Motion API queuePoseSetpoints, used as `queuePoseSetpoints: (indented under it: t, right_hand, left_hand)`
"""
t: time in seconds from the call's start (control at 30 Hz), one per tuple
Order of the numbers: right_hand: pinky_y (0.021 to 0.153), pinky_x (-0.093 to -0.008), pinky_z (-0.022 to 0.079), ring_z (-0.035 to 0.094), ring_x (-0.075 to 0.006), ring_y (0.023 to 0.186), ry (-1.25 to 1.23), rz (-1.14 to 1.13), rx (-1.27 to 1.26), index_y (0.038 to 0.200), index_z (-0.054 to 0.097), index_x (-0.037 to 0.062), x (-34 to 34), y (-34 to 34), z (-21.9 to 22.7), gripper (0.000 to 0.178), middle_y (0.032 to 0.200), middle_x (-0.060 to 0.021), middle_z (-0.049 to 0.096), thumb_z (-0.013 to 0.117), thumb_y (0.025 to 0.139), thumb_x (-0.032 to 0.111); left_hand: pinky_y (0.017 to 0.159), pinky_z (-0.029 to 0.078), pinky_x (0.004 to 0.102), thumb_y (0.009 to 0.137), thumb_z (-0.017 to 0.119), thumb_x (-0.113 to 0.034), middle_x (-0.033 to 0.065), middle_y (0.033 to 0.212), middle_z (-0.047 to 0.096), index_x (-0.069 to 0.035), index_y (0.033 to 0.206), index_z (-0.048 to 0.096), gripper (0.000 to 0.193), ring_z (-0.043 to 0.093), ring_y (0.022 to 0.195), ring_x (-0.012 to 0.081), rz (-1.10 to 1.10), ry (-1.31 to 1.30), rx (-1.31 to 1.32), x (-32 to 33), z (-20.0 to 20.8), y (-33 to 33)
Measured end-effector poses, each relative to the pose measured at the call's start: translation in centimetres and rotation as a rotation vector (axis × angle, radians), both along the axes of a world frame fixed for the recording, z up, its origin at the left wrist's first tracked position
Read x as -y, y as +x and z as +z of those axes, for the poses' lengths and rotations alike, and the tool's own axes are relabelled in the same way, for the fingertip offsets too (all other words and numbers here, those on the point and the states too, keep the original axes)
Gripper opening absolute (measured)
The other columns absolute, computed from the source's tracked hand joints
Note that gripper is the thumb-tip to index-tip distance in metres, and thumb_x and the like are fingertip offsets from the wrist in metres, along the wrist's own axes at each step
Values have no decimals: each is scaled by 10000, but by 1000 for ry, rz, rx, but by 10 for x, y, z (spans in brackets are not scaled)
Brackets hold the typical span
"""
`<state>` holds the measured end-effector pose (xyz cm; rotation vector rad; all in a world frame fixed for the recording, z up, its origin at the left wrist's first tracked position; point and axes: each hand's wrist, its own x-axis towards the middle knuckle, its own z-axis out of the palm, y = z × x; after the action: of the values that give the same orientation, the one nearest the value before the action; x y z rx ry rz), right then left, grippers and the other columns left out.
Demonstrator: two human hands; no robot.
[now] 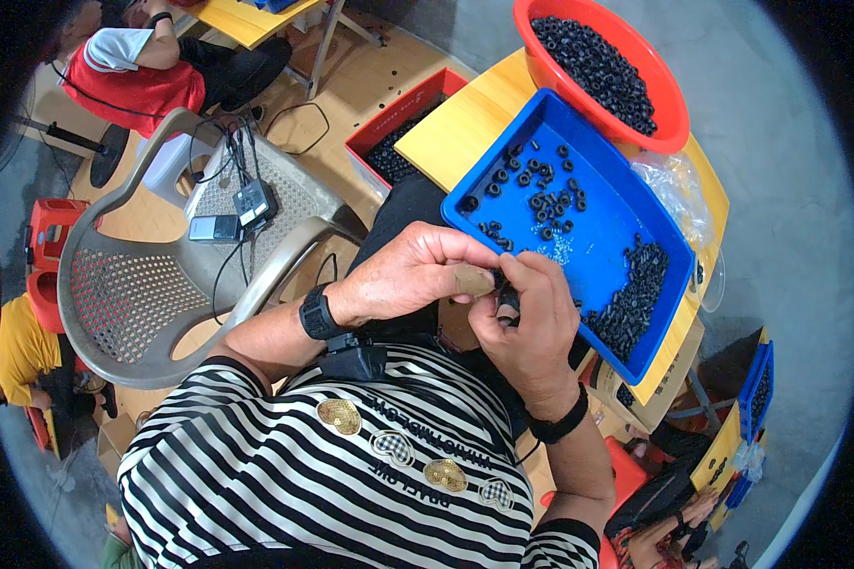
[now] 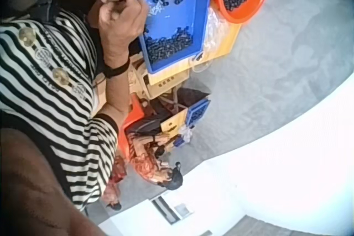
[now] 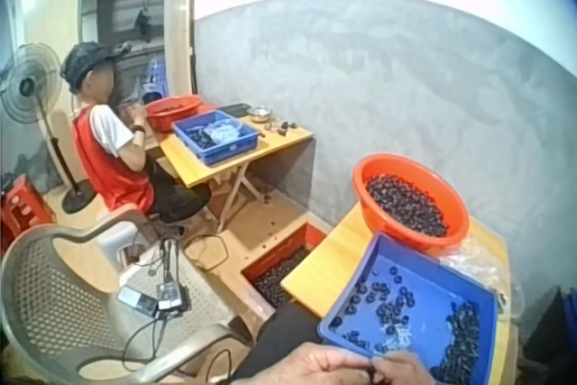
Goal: The recorder is assembling small black rubber rings with blue plastic inserts at a workstation.
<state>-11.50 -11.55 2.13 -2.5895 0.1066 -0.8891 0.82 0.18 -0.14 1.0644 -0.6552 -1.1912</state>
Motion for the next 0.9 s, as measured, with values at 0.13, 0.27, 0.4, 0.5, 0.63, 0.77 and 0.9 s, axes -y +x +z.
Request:
queuePoseSetpoints:
  t: [0.13, 0.27, 0.4, 0.5, 0.63, 0.77, 0.9]
  right_hand:
    - [658, -352, 530, 618, -300, 766, -34, -18, 12, 945, 563, 2, 1, 3, 0, 368, 876, -150, 588, 681, 597, -20]
    - [626, -347, 533, 623, -296, 723, -95, 16, 40, 937, 564, -1, 6, 3, -3, 346, 848, -149, 598, 679, 611, -10]
    - [619, -347, 534, 624, -294, 712, -96, 6, 32, 926, 566, -2, 10, 1, -3, 308, 840, -149, 602, 702, 650, 27]
    - [518, -252, 487, 579, -176, 606, -74, 46, 43, 987, 566, 18, 15, 1, -4, 341, 895, -125, 611, 740, 697, 64]
    - [554, -276, 514, 622, -216, 669, -112, 70, 69, 982, 561, 7, 15, 1, 0, 336, 881, -143, 614, 742, 718, 109]
    - [589, -311, 528, 631, -274, 701, -170, 120, 132, 955, 557, -2, 17, 2, 3, 311, 863, -151, 614, 734, 727, 113]
    - [606, -328, 531, 631, -296, 717, -201, 111, 149, 940, 555, -3, 19, 3, 3, 292, 862, -152, 614, 725, 730, 108]
  left_hand:
    - [663, 479, 196, 883, 576, -78, 20, 867, 655, 1, 1061, 634, 204, 565, 721, 46, -12, 24, -31, 1, 2, 2]
    - [660, 488, 192, 889, 576, -90, 39, 901, 664, 4, 1067, 630, 208, 585, 739, 54, -44, 42, -96, 1, 2, 2]
    - [670, 502, 197, 890, 577, -92, 60, 932, 667, 4, 1083, 621, 221, 606, 772, 70, -23, 29, -213, 3, 5, -6]
    - [680, 513, 202, 891, 572, -88, 68, 940, 666, 2, 1095, 615, 228, 616, 796, 81, -29, 51, -204, 3, 15, -9]
    - [678, 503, 198, 890, 568, -79, 65, 934, 666, 8, 1086, 616, 220, 613, 795, 80, -32, 34, -193, 3, 15, -11]
    - [625, 484, 188, 859, 618, -162, 26, 860, 642, 11, 1008, 641, 229, 573, 697, 47, 28, -27, -207, 8, 10, -16]
    - [619, 478, 186, 857, 620, -153, 19, 823, 637, 9, 993, 647, 213, 563, 676, 47, 66, -29, -226, 12, 12, -18]
